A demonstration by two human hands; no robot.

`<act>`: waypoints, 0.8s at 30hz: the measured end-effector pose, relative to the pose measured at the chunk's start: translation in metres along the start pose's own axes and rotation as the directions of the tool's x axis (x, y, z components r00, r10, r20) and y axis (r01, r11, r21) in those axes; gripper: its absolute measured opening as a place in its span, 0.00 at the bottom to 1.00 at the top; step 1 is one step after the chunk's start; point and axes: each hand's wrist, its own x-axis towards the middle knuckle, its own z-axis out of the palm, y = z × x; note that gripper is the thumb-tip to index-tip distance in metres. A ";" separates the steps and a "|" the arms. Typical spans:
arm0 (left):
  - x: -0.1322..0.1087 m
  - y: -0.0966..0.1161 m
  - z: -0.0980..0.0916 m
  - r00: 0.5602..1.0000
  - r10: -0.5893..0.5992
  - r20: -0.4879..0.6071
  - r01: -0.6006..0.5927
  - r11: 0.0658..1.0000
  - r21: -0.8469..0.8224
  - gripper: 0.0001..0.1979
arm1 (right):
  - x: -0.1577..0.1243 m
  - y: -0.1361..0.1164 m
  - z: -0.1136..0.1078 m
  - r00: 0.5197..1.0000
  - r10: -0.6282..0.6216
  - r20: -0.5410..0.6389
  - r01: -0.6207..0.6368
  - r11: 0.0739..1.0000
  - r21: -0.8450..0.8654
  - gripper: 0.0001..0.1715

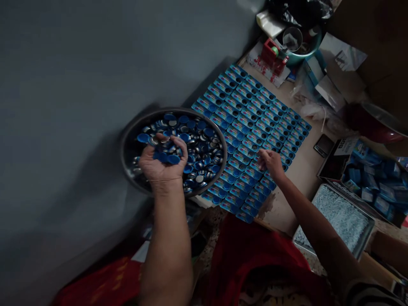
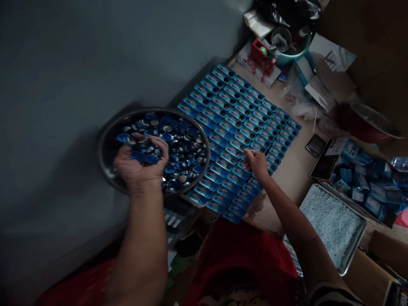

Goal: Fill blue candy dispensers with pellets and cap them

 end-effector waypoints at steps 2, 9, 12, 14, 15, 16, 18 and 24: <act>-0.002 0.004 0.005 0.993 -0.112 0.028 0.115 0.967 -0.227 0.09 | 0.017 0.000 -0.008 0.999 0.042 0.018 -0.042 0.999 0.008 0.23; -0.003 0.021 0.015 0.963 -0.243 -0.113 0.205 0.941 -0.269 0.11 | 0.042 -0.001 -0.021 0.966 0.150 0.208 -0.196 0.955 0.223 0.21; -0.012 0.024 0.020 0.954 -0.268 -0.138 0.243 0.955 -0.171 0.12 | 0.042 0.005 -0.024 0.959 0.182 0.219 -0.244 0.921 0.303 0.19; -0.021 0.023 0.026 0.945 -0.299 -0.136 0.285 0.952 -0.112 0.14 | 0.042 0.007 -0.026 0.963 0.188 0.195 -0.244 0.914 0.324 0.18; -0.026 0.021 0.030 0.937 -0.323 -0.131 0.313 0.945 -0.091 0.14 | 0.042 0.008 -0.027 0.969 0.180 0.171 -0.227 0.921 0.317 0.18; -0.031 0.018 0.035 0.928 -0.351 -0.126 0.345 0.936 -0.072 0.14 | 0.043 0.007 -0.029 0.978 0.159 0.134 -0.192 0.937 0.290 0.19; -0.042 0.009 0.044 0.906 -0.406 -0.119 0.405 0.914 -0.029 0.12 | 0.046 0.004 -0.033 0.997 0.066 0.028 -0.069 0.983 0.169 0.21; -0.080 -0.048 0.065 0.803 -0.595 -0.040 0.594 0.790 0.153 0.08 | 0.067 -0.020 -0.025 0.930 -0.365 -0.047 0.243 0.706 -0.665 0.14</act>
